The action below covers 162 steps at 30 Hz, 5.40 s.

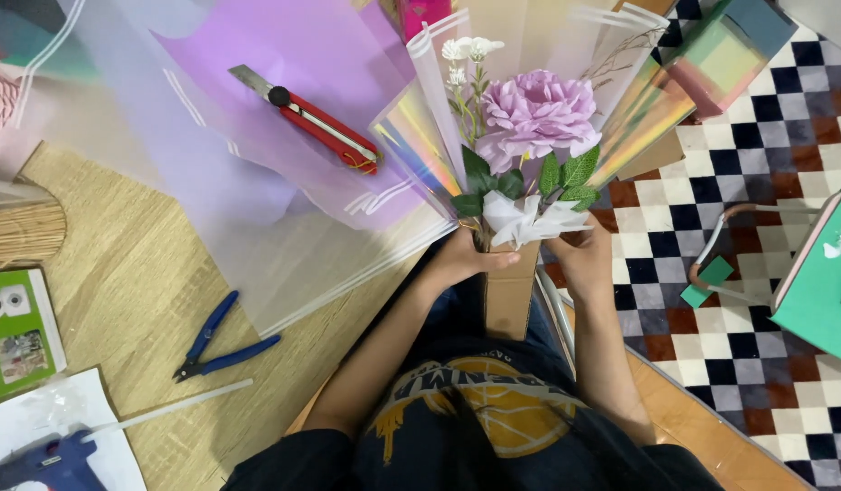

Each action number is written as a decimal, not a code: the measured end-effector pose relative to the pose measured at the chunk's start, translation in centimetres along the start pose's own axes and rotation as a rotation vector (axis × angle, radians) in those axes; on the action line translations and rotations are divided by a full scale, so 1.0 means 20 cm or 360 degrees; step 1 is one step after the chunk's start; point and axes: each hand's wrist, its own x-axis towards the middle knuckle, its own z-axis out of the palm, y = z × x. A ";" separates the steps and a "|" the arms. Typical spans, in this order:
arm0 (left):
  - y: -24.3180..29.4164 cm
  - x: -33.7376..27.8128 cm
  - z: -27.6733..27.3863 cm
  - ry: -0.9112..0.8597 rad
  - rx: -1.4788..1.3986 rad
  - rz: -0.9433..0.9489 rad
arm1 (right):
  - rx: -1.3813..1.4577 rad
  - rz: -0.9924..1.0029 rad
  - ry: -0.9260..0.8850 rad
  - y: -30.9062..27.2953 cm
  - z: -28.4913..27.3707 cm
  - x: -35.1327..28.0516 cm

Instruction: Adding iridescent decorative paper to a flower bouquet to enhance its presentation.

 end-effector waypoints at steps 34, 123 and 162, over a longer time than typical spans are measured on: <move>-0.31 0.04 0.01 0.0169 -0.0167 0.0009 | 0.0080 -0.0347 -0.0078 0.17 0.08 -0.24; 1.28 -0.83 -0.04 0.1710 0.1533 0.0726 | 0.0205 -0.0243 -0.0362 -0.43 0.27 -0.12; 0.24 -0.33 0.07 0.0068 0.1339 0.0071 | -0.1017 -0.0128 -0.1238 -0.57 -0.38 0.59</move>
